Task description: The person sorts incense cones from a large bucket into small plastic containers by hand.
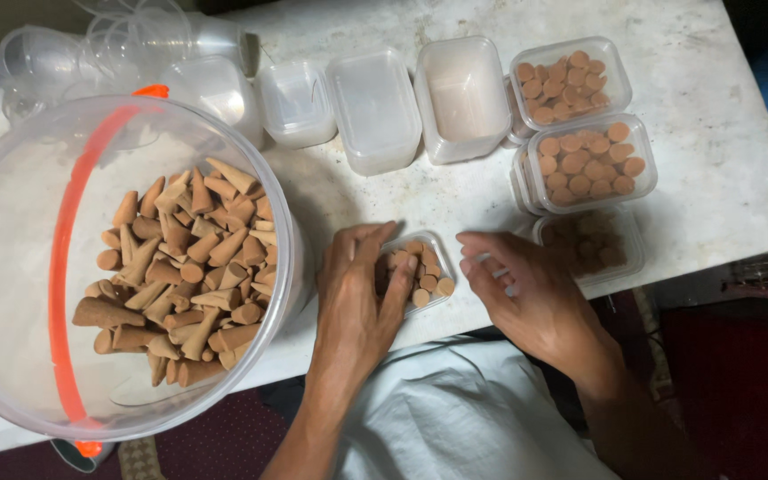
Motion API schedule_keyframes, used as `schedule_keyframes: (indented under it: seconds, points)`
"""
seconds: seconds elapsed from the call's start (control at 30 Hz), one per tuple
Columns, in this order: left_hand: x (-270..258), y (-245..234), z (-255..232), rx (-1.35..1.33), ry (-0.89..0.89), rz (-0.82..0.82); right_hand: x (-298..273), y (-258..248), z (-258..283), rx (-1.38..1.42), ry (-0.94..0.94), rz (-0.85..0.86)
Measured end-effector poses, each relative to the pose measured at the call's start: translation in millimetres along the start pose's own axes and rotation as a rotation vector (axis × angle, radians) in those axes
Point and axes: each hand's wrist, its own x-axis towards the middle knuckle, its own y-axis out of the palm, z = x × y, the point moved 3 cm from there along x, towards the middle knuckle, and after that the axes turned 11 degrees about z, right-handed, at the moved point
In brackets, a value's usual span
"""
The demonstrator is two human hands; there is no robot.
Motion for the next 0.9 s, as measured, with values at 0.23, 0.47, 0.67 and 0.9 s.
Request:
schedule_keyframes:
  seconds: [0.23,0.47,0.67,0.9]
  points:
    - [11,25,5,-0.101,-0.04,-0.004,2,5,-3,0.072,0.194,0.114]
    - [24,29,-1,0.016,-0.015,-0.006,-6,-8,-13,0.061,0.245,0.074]
    - [39,32,-45,-0.121,0.158,-0.002,-35,-68,-18,0.046,0.216,-0.453]
    - [83,70,-56,-0.145,0.161,0.041,-17,-102,-75,-0.059,0.118,-0.609]
